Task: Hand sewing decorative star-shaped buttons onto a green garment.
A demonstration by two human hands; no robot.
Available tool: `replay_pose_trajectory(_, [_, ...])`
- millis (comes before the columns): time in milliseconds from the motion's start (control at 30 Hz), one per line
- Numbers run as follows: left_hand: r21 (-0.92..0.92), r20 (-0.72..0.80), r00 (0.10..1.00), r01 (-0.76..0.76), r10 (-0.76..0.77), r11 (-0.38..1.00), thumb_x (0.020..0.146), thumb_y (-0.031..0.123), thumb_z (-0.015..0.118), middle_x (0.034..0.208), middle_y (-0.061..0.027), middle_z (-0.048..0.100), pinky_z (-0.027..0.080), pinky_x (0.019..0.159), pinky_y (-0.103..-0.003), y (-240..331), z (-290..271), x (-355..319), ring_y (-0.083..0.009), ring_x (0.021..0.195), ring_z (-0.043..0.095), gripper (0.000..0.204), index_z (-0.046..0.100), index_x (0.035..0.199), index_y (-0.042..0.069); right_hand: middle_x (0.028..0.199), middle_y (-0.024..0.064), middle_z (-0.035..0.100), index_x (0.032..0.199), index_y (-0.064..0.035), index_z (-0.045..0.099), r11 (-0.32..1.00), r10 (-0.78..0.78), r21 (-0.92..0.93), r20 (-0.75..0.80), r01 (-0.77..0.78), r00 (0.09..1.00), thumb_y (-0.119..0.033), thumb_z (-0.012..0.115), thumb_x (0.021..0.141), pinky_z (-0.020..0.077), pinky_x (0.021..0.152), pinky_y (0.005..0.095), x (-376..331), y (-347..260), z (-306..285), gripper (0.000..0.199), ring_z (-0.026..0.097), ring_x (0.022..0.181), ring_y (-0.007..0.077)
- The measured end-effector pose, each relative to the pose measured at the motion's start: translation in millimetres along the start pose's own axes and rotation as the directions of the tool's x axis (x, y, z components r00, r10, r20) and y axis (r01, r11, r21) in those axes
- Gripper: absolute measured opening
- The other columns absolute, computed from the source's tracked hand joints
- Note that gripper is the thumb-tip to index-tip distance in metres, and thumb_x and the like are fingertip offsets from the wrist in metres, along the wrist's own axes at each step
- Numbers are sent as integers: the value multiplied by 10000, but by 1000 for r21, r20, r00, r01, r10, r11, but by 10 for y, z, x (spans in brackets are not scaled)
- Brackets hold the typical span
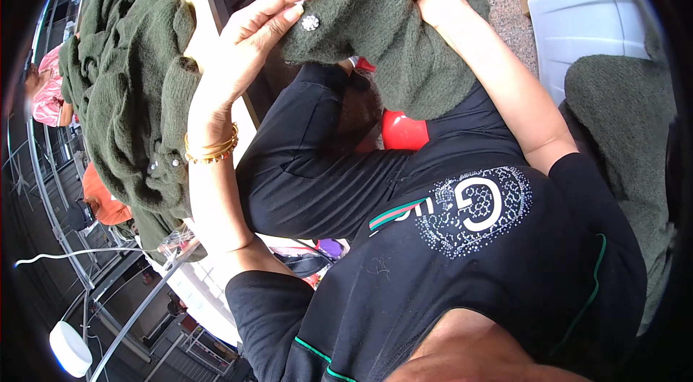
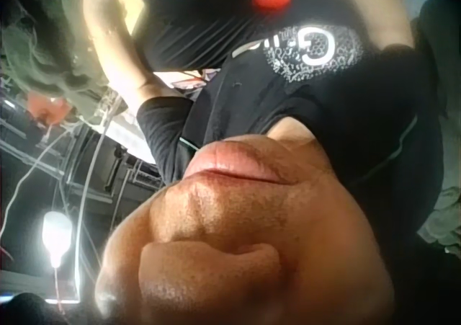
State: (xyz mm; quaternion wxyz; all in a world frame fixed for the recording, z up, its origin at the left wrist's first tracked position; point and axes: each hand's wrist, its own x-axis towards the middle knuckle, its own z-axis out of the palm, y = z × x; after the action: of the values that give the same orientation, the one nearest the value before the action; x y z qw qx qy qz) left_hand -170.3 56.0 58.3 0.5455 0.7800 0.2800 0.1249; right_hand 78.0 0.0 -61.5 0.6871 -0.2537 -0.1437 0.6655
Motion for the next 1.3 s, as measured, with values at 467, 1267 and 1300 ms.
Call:
replay_pose_trajectory(467, [-75, -44, 997, 55, -59, 996, 960, 98, 623, 1064, 21, 689, 464, 880, -200, -154, -75, 9, -44, 973, 599, 198, 691, 1137, 43, 557, -76, 517, 868, -145, 657, 999, 37, -28, -167, -42, 985, -290, 624, 947, 220, 348, 197, 12, -50, 37, 168, 319, 364, 32])
replay_pose_trajectory(1267, [-20, -212, 975, -65, 59, 998, 996, 159, 586, 994, 58, 613, 418, 803, -176, -134, -53, -69, -21, 900, 532, 142, 641, 1084, 62, 957, 120, 623, 1119, -26, 620, 76, -195, -785, 593, 615, 781, -121, 686, 881, 507, 756, 331, -399, -37, 637, 265, 644, 844, 239])
replay_pose_trajectory(1300, [-23, -222, 973, -74, 67, 997, 997, 158, 584, 991, 59, 613, 417, 801, -178, -118, -33, -58, -20, 899, 529, 144, 642, 1085, 61, 934, 118, 626, 1112, -16, 637, 35, -272, -639, 734, 768, 623, -101, 688, 873, 505, 742, 325, -301, 4, 595, 258, 644, 826, 230])
